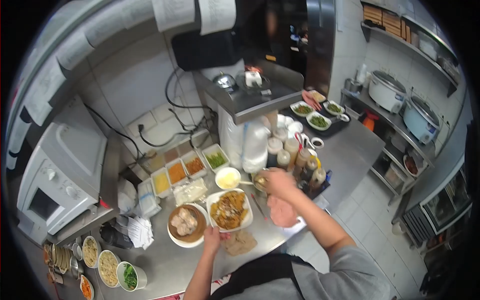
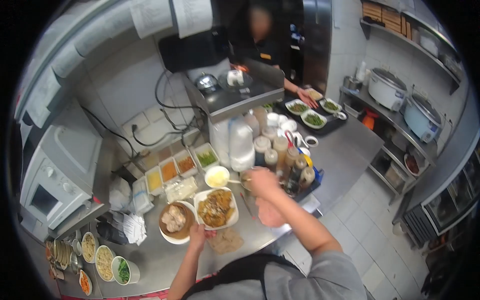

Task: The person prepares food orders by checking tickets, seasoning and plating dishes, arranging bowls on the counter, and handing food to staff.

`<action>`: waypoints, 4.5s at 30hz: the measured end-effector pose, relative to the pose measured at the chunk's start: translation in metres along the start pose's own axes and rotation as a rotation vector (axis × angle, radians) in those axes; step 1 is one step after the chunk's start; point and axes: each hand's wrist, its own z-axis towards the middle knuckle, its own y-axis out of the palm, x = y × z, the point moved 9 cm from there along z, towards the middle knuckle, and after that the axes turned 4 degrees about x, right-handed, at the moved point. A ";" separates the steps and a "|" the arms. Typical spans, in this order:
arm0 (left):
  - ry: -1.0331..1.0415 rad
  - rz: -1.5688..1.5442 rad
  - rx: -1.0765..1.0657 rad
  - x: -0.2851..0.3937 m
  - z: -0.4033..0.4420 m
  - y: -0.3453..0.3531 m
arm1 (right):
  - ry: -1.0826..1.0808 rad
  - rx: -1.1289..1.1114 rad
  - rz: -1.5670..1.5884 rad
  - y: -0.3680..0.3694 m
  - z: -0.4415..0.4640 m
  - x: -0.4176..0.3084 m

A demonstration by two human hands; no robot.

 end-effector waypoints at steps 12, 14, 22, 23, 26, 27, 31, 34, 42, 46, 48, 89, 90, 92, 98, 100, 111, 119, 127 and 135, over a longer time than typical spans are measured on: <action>-0.078 -0.123 -0.266 0.052 -0.030 0.087 | 0.060 0.073 -0.254 -0.003 -0.003 0.132; -0.077 -0.099 -0.267 0.061 -0.033 0.096 | -0.050 0.191 -0.010 -0.019 -0.007 0.124; 0.003 0.008 -0.275 0.070 -0.026 0.103 | -0.063 0.517 0.024 -0.070 -0.033 0.091; 0.010 0.000 -0.264 0.072 -0.025 0.103 | -0.090 0.527 0.017 -0.075 -0.036 0.085; 0.022 -0.009 -0.245 0.071 -0.024 0.099 | -0.083 0.429 -0.005 -0.051 -0.038 0.108; 0.024 -0.012 -0.245 0.070 -0.021 0.100 | -0.094 0.473 -0.009 -0.059 -0.041 0.108; 0.063 0.044 -0.233 0.074 -0.021 0.098 | 0.033 0.633 0.000 -0.111 -0.047 0.108; 0.091 0.050 -0.233 0.082 -0.022 0.102 | 0.081 0.696 0.196 -0.132 -0.052 0.084; 0.104 0.035 -0.262 0.078 -0.019 0.109 | -0.107 0.574 0.474 -0.118 -0.064 -0.006; 0.107 0.038 -0.247 0.082 -0.022 0.106 | -0.138 0.597 0.511 -0.130 -0.068 -0.016; 0.110 -0.021 -0.263 0.080 -0.020 0.106 | -0.198 0.547 0.500 -0.114 -0.063 -0.017; 0.238 -0.102 -0.083 0.102 -0.078 0.005 | -0.303 0.320 0.160 0.078 -0.163 0.068; 0.240 -0.093 -0.076 0.100 -0.078 0.004 | -0.287 0.307 0.220 0.076 -0.164 0.074; 0.236 -0.079 -0.073 0.090 -0.078 0.003 | -0.202 -0.026 0.190 0.074 -0.143 0.070; 0.198 -0.076 -0.063 0.078 -0.086 -0.003 | -0.359 0.159 0.035 0.008 -0.068 -0.018; 0.160 -0.049 -0.070 0.068 -0.086 -0.006 | -0.347 0.179 -0.245 0.032 -0.031 -0.010; 0.173 -0.058 -0.009 0.060 -0.086 -0.011 | -0.074 -0.540 -0.453 0.066 0.026 0.032; 0.169 -0.037 -0.009 0.057 -0.070 -0.010 | -0.448 -0.483 0.056 -0.030 -0.010 -0.052; 0.186 -0.053 -0.046 0.059 -0.062 0.002 | -0.320 -0.546 0.217 0.006 -0.011 -0.030; 0.213 -0.063 -0.005 0.063 -0.063 0.000 | -0.342 -0.548 0.230 -0.002 -0.010 -0.037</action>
